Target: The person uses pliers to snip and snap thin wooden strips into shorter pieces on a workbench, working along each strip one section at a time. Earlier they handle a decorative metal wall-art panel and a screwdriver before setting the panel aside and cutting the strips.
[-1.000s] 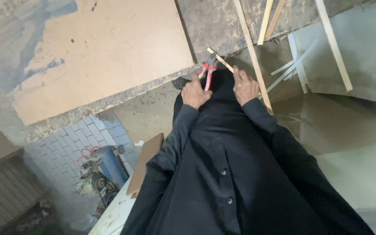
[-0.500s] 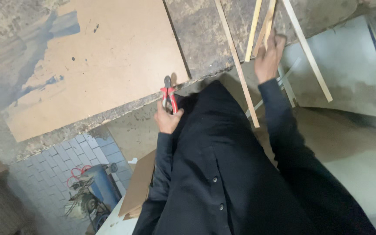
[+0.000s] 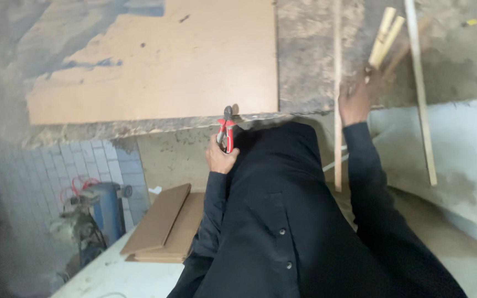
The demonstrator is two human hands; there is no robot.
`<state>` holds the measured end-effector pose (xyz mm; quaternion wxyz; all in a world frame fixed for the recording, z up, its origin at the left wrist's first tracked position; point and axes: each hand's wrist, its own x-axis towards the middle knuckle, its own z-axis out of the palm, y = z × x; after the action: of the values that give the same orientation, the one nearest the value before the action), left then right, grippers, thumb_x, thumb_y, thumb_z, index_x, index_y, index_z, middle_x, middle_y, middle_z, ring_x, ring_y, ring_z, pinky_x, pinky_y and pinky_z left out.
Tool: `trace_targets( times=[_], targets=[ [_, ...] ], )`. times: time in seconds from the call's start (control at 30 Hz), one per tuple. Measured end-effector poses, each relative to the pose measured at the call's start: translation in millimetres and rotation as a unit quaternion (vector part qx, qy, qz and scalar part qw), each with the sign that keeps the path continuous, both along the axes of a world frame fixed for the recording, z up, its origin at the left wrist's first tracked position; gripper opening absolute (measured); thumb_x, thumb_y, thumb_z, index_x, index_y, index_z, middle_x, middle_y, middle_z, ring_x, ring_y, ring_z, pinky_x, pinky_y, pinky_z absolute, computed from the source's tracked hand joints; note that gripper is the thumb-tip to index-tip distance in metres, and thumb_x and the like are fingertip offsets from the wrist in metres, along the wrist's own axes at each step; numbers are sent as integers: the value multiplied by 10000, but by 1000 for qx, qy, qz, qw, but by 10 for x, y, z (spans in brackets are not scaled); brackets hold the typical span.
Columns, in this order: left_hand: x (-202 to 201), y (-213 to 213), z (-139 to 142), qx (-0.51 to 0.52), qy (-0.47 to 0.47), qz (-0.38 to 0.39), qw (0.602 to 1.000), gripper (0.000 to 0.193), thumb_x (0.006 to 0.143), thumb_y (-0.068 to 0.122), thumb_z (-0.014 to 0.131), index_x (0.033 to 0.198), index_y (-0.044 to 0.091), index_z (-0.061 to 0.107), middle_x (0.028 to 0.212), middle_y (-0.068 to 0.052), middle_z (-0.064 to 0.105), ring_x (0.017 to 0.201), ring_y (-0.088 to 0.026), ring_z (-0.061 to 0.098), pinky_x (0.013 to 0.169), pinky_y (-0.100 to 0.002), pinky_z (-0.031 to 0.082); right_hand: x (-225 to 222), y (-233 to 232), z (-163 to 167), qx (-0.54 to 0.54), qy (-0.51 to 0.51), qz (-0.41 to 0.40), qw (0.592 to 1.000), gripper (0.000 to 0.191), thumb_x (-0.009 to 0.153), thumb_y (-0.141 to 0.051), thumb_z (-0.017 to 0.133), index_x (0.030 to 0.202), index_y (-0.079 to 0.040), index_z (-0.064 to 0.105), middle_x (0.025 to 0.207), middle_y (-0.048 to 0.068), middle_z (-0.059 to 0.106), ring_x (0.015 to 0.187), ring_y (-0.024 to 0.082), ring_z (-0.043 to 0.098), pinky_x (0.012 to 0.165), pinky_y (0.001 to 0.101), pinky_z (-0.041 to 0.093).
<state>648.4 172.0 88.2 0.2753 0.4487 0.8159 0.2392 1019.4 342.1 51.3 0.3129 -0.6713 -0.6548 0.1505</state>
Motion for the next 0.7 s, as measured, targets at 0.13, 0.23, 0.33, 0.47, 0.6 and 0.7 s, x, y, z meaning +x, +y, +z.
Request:
trace_targets(
  times=[0.13, 0.23, 0.33, 0.47, 0.6, 0.7],
  targets=[
    [-306, -158, -127, 34, -16, 48, 998, 639, 581, 209, 853, 1146, 49, 600, 999, -187, 675, 945, -409, 646, 840, -477, 514, -806, -311, 125, -39, 50, 168, 984, 606, 920, -103, 742, 1489, 14, 570, 1391, 268, 592, 1326, 442, 530, 1150, 510, 409],
    [-542, -294, -241, 65, -48, 93, 992, 674, 577, 214, 849, 1170, 25, 593, 1056, -194, 646, 992, -409, 632, 876, -462, 509, -1350, -395, 122, -55, 92, 199, 974, 679, 782, -130, 863, 1383, 23, 585, 1355, 266, 616, 1245, 439, 567, 1081, 478, 454],
    [-731, -405, -303, 74, -58, 127, 987, 692, 580, 217, 846, 1189, 8, 594, 1099, -198, 630, 1032, -404, 624, 908, -459, 504, -1577, -460, 30, -101, 122, 136, 978, 766, 725, -131, 902, 1411, 1, 590, 1305, 225, 658, 1168, 396, 615, 1030, 442, 498],
    [-941, -410, -323, 66, -25, 132, 989, 711, 571, 234, 857, 1199, 16, 606, 1135, -197, 633, 1063, -413, 624, 910, -469, 502, -1612, -531, -210, -188, 230, 65, 953, 754, 803, -192, 912, 1456, -41, 566, 1220, 151, 731, 1121, 228, 704, 970, 353, 572],
    [-1220, -211, -304, 49, -18, 94, 994, 719, 548, 243, 880, 1189, 41, 623, 1124, -196, 642, 1074, -422, 626, 917, -477, 509, -1785, -634, -430, -38, 344, 121, 930, 724, 964, -110, 852, 1567, 10, 469, 1430, 174, 640, 1306, 213, 625, 1103, 360, 514],
    [-1491, 9, -254, 74, -6, 67, 995, 733, 544, 231, 882, 1195, 52, 598, 1115, -199, 635, 1068, -431, 616, 910, -489, 503, -1876, -642, -489, -82, 276, 41, 957, 689, 855, -105, 875, 1458, -4, 556, 1274, 131, 723, 1065, 171, 704, 878, 290, 583]
  ],
)
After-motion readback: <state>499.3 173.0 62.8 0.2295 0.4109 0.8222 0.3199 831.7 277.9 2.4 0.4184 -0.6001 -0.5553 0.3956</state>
